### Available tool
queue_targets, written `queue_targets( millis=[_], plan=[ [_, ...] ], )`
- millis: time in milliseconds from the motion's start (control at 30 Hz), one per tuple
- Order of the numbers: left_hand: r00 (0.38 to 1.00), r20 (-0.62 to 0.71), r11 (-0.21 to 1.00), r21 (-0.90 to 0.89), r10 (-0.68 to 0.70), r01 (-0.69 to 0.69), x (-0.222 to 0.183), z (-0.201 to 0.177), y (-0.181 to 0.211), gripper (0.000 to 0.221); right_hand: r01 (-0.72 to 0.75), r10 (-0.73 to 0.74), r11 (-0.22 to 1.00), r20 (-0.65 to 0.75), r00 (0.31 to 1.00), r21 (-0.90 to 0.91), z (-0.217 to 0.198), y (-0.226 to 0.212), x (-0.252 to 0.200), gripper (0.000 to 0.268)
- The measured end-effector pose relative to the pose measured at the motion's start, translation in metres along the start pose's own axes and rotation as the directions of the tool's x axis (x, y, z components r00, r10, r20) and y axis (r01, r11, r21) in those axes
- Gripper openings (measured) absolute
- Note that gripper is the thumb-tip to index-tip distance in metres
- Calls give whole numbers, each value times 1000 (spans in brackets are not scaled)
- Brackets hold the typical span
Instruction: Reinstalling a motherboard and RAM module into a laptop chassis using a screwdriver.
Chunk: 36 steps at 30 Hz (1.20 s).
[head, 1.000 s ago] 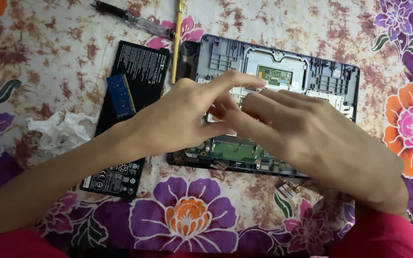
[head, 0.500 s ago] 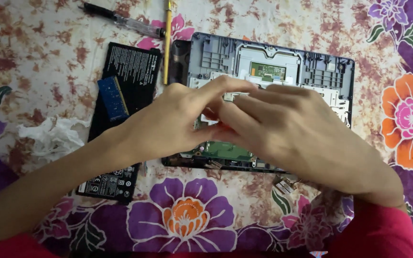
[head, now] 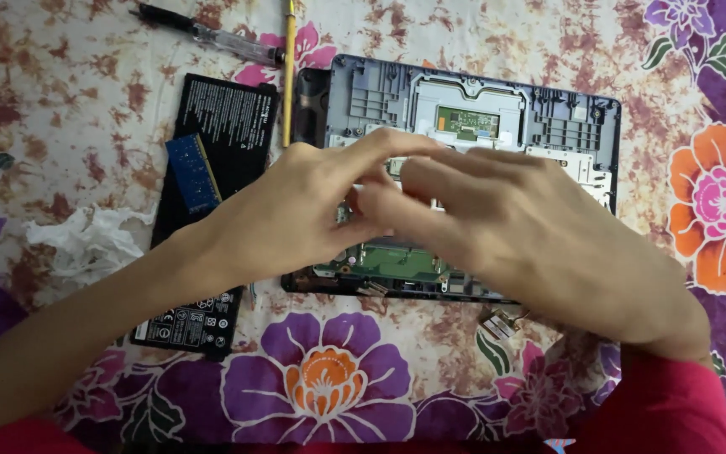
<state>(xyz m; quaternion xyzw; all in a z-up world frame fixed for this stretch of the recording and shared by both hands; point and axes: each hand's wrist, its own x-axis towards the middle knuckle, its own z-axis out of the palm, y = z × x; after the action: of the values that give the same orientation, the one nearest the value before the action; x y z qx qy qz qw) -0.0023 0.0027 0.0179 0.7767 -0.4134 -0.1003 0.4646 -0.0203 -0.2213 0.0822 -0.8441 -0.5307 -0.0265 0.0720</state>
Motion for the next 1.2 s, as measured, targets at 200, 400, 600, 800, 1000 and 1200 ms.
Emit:
queue_targets(
  millis=[200,400,600,800,1000,1200],
  plan=[
    [1000,5,1000,16,26,-26,2,4,-1,66,-42,38,985,-25,999,-169,6,0,0,25],
    [999,-13,999,9,33,-33,1,2,-2,66,27,-27,1000,10,1000,0,-1,-2,-4,52],
    [999,3,998,42,38,-38,3,5,-2,67,-30,23,978,-32,999,-208,7,2,-1,29],
    [1000,9,1000,20,23,-23,2,2,-1,66,34,-34,998,-3,999,50,-3,-3,-1,37],
    [999,-6,999,8,39,-39,3,2,1,62,-37,28,977,-46,999,-208,2,1,0,31],
    [999,-6,997,57,43,-42,2,5,-2,67,-21,21,1000,11,1000,-22,0,-2,-4,20]
  ],
)
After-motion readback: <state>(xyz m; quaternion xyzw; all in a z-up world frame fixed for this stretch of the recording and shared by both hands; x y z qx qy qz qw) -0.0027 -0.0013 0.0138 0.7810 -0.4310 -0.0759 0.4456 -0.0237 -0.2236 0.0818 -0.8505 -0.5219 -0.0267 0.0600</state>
